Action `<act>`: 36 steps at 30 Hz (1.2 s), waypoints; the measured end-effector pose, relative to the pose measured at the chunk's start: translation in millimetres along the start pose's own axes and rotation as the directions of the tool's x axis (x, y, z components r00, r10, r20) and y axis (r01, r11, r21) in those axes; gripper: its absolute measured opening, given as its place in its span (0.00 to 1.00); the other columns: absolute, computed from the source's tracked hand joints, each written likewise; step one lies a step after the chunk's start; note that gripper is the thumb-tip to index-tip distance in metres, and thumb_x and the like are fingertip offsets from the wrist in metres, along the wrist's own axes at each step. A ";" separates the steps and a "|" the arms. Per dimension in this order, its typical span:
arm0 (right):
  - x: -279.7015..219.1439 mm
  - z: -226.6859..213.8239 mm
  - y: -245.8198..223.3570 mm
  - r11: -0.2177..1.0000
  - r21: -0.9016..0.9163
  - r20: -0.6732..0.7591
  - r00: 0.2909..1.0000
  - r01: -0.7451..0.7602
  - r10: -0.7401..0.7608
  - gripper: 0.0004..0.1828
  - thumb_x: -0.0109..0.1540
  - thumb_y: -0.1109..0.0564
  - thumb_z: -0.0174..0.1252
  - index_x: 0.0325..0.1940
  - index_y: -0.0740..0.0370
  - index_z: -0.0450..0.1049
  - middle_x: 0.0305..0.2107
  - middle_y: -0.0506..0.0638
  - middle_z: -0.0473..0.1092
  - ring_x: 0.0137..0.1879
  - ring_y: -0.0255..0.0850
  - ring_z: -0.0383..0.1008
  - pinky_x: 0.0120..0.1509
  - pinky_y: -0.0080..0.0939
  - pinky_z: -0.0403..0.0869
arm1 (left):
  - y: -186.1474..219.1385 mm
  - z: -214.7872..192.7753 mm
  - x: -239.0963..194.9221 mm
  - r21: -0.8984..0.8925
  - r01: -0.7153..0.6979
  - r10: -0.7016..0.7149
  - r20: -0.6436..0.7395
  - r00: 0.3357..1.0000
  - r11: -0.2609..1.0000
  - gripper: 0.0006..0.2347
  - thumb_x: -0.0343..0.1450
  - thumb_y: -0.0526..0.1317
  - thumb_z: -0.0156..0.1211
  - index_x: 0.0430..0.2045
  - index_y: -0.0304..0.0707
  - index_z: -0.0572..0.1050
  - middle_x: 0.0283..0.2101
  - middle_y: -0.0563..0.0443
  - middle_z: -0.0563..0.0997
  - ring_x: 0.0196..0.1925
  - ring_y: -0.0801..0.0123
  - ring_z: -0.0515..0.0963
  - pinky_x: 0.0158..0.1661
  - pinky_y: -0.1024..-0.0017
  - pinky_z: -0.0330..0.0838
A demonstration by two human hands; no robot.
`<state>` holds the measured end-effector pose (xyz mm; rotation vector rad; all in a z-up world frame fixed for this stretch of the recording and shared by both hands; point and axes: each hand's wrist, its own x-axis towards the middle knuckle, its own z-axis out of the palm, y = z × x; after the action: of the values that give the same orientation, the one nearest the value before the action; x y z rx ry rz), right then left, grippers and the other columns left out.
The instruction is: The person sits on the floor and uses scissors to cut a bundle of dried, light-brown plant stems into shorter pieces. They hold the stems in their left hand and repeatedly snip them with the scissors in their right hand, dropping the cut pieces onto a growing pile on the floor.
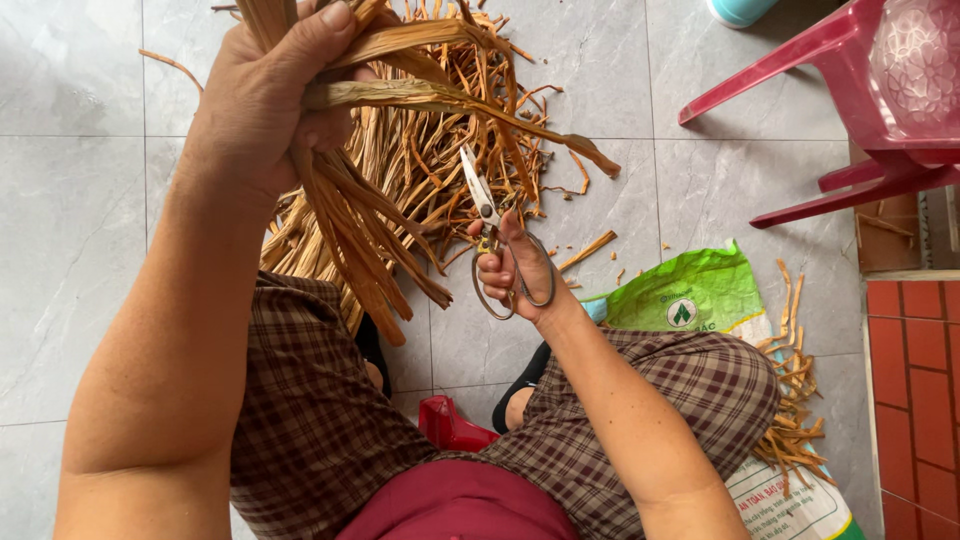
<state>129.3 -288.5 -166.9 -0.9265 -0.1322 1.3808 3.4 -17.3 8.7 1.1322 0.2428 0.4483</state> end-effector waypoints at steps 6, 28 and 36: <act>3.8 3.2 -0.5 0.980 -0.195 -0.097 0.993 0.040 -0.060 0.38 0.61 0.23 0.57 0.55 0.57 0.70 0.21 0.42 0.65 0.23 0.27 0.63 0.29 0.30 0.67 | 3.8 -3.5 -2.3 -0.030 0.018 -0.017 0.033 0.999 0.999 0.07 0.82 0.41 0.58 0.43 0.37 0.75 0.31 0.51 0.80 0.20 0.82 0.67 0.21 0.82 0.59; 16.2 -36.7 -25.6 0.907 -0.051 -0.014 0.907 0.419 -0.420 0.35 0.62 0.31 0.62 0.61 0.57 0.71 0.56 0.51 0.69 0.63 0.41 0.71 0.71 0.46 0.71 | -16.0 67.7 -37.5 0.136 0.350 -0.375 0.392 0.840 0.927 0.13 0.76 0.45 0.56 0.34 0.32 0.78 0.23 0.53 0.82 0.13 0.84 0.65 0.12 0.84 0.57; 15.2 -41.9 -18.5 0.894 -0.221 -0.280 0.853 0.389 -0.441 0.31 0.62 0.30 0.61 0.52 0.57 0.68 0.38 0.46 0.72 0.37 0.34 0.74 0.38 0.35 0.74 | -10.9 49.0 -23.7 0.153 0.222 -0.252 0.222 0.942 0.963 0.12 0.78 0.45 0.54 0.39 0.34 0.77 0.26 0.52 0.81 0.15 0.81 0.69 0.14 0.82 0.61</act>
<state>171.7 -293.7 -189.2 -1.1673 -0.1821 0.8089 4.8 -72.1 18.0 1.2515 0.1948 0.0797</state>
